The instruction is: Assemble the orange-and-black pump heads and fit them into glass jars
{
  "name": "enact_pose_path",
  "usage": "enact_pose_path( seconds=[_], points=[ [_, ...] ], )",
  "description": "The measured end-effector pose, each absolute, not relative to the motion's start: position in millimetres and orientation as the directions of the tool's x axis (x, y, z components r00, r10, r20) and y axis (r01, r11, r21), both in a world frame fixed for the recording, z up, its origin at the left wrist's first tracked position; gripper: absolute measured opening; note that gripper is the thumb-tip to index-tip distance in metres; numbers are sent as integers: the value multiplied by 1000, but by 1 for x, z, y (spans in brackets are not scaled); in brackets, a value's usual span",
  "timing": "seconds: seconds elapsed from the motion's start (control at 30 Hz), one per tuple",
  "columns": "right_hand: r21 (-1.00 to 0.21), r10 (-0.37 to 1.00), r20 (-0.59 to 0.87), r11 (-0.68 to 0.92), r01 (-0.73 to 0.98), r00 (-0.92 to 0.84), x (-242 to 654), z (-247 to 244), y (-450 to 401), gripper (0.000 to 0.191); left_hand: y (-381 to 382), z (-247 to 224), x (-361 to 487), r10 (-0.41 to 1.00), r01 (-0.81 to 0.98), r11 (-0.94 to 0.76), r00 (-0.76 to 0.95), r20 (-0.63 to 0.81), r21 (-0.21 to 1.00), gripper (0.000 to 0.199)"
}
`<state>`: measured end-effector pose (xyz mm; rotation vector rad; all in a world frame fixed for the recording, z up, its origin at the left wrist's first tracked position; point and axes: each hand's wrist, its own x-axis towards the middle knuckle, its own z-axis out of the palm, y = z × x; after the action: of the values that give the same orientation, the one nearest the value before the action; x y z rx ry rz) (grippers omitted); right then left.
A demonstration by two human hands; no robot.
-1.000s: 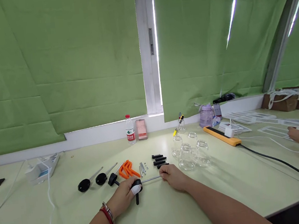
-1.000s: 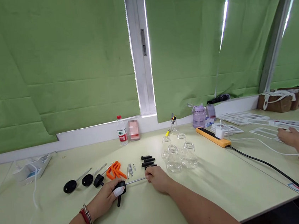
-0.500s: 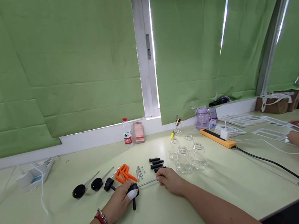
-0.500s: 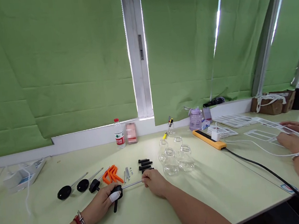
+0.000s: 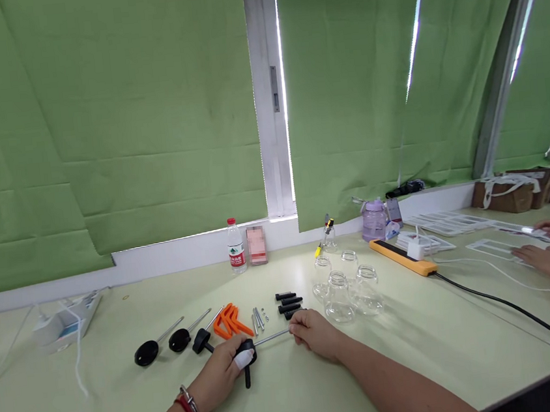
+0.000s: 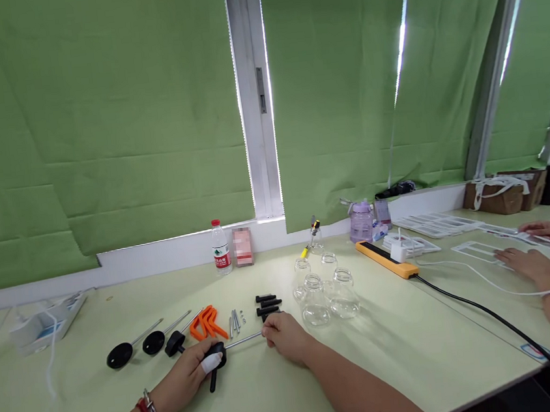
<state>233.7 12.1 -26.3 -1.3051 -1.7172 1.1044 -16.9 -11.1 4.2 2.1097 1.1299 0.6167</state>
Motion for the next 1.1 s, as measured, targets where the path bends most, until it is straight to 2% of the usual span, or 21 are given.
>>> enact_pose_path(
  seconds=[0.1,0.6,0.77,1.1],
  points=[
    [-947,973,-1,73,312,-229,233,-25,11,16,-11,4,-17,856,544,-396,509,84,740,31],
    [-994,984,31,48,96,-176,233,-29,18,17,-12,9,-18,852,515,-366,520,57,775,32],
    [-995,985,4,22,102,-173,235,-30,18,19,-11,7,-19,850,527,-375,523,56,762,33],
    [-974,955,2,69,216,-295,236,-22,12,29,-10,7,-18,840,535,-420,536,90,733,31]
  ],
)
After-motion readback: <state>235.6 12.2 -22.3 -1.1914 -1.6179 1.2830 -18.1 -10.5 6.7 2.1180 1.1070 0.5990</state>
